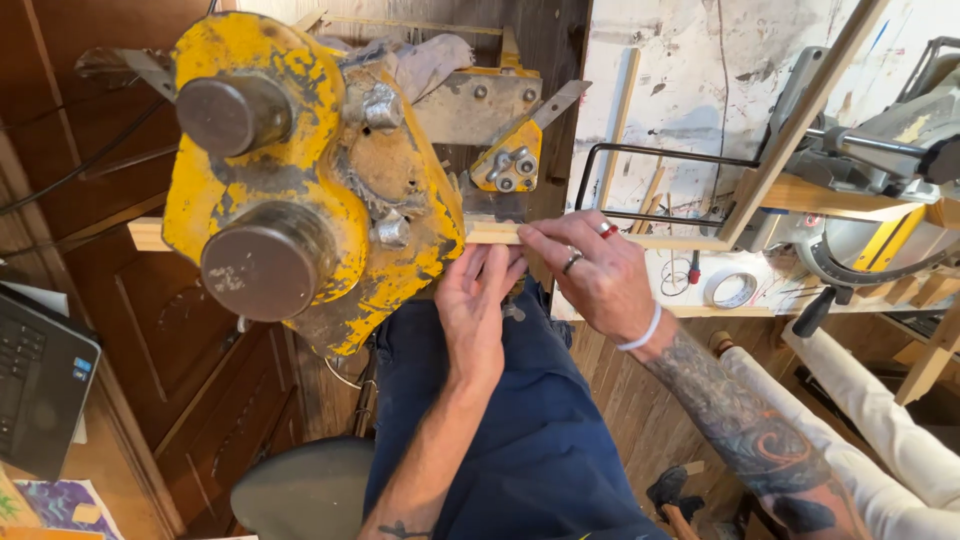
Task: Trimming small wooden strips to specific angles using a manual miter trimmer and checking their fit.
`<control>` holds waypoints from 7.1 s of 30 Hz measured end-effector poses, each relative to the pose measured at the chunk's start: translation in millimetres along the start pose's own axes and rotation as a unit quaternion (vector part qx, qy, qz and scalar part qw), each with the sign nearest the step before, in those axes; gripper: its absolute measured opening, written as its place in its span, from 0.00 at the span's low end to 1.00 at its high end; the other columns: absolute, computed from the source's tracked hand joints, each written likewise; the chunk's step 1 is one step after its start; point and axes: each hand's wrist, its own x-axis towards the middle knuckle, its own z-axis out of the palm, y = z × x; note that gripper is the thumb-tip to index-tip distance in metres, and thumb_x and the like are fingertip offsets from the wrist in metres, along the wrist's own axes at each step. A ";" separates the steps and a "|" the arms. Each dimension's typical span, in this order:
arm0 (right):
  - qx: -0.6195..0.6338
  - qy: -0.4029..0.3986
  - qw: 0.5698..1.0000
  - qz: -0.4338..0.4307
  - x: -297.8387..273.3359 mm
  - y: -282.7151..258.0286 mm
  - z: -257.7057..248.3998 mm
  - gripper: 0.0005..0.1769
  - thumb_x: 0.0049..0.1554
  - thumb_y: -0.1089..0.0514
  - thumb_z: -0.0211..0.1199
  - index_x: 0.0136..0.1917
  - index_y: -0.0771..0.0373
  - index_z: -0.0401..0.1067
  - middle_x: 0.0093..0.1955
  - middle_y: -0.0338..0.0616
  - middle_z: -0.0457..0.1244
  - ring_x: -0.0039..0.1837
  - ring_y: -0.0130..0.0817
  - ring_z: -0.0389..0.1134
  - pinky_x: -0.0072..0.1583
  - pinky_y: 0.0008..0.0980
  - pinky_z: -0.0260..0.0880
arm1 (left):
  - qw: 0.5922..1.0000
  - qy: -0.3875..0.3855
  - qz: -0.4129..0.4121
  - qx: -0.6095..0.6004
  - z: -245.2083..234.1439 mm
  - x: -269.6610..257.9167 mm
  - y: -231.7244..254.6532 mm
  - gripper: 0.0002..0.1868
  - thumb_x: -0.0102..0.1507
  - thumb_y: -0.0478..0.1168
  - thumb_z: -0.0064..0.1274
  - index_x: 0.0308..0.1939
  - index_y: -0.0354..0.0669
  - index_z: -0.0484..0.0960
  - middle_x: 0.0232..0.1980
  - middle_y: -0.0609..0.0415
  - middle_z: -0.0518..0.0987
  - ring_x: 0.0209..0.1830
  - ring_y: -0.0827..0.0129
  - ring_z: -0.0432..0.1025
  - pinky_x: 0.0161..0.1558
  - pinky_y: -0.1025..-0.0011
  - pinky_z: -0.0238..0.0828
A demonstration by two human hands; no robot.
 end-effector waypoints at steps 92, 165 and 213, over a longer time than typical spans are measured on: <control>-0.020 -0.028 0.999 -0.003 7.5 -11.0 76.1 0.06 0.61 0.69 0.63 0.43 0.61 0.77 0.45 0.41 0.65 0.50 0.42 0.67 0.50 0.37 0.72 | 0.531 -0.076 0.463 0.705 -97.9 20.7 -26.9 0.38 0.61 0.56 0.46 0.71 0.38 0.68 0.73 0.44 0.68 0.74 0.54 0.61 0.75 0.57 0.48; -0.023 -0.054 0.998 0.029 -1.6 -1.9 68.8 0.15 0.65 0.58 0.53 0.59 0.51 0.78 0.54 0.33 0.67 0.59 0.40 0.68 0.56 0.36 0.74 | 0.551 -0.091 0.490 0.670 -75.8 6.6 -10.3 0.41 0.58 0.51 0.52 0.70 0.29 0.67 0.72 0.37 0.67 0.74 0.48 0.61 0.69 0.56 0.59; 0.035 0.054 0.990 -0.123 -23.8 -45.2 -83.3 0.09 0.61 0.69 0.63 0.56 0.69 0.75 0.56 0.54 0.70 0.51 0.46 0.73 0.56 0.41 0.82 | 0.940 -0.152 0.272 0.139 -15.7 -78.0 23.0 0.12 0.67 0.36 0.56 0.51 0.33 0.79 0.53 0.42 0.84 0.52 0.59 0.82 0.56 0.68 0.83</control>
